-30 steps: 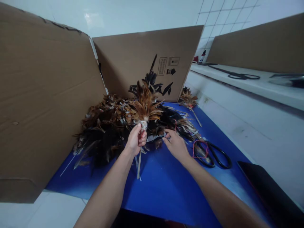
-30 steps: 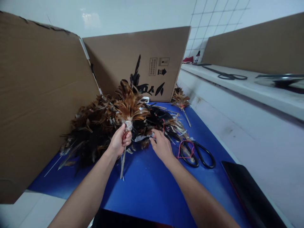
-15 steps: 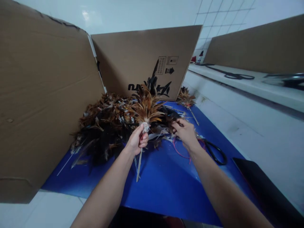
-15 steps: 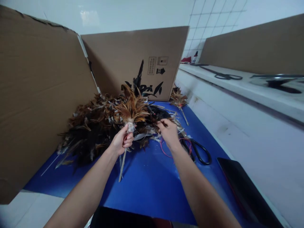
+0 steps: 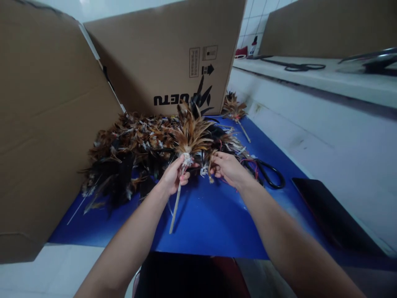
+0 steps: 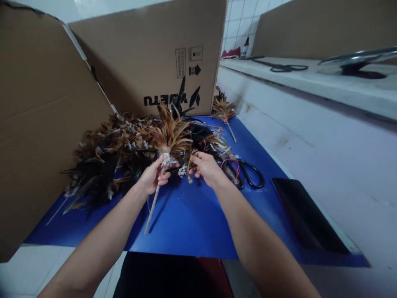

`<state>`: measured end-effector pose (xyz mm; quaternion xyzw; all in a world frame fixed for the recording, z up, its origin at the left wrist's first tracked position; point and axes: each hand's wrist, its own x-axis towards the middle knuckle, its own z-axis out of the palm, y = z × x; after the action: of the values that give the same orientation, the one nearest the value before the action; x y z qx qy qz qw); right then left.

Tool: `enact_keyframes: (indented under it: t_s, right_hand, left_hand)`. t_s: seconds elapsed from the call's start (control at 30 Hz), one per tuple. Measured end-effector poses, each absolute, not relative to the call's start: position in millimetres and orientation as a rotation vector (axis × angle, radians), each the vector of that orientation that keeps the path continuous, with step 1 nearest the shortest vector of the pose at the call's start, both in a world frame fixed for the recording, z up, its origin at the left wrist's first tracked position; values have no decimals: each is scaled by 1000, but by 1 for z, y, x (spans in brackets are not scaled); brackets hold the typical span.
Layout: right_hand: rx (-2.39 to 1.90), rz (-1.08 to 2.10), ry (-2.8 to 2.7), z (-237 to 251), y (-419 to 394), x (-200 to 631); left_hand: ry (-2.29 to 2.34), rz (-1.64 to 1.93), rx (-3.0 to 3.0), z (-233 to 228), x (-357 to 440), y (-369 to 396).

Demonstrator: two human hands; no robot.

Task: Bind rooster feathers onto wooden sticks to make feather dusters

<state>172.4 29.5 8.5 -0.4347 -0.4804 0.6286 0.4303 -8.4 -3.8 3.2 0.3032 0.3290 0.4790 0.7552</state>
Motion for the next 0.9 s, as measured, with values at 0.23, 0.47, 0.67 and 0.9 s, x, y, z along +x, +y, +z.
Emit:
enact_keyframes:
  t_s: [0.23, 0.47, 0.67, 0.9]
  right_hand:
    - [-1404, 789, -1701, 6, 33, 188]
    - [-1572, 361, -2259, 19, 16, 189]
    - [-1595, 447, -2439, 3, 17, 180]
    - [-1360, 959, -2023, 17, 21, 192]
  left_hand:
    - [698, 1127, 718, 1, -10, -3]
    - [707, 1211, 728, 2, -10, -5]
    - [710, 1232, 739, 0, -8, -5]
    - [716, 1287, 716, 2, -8, -6]
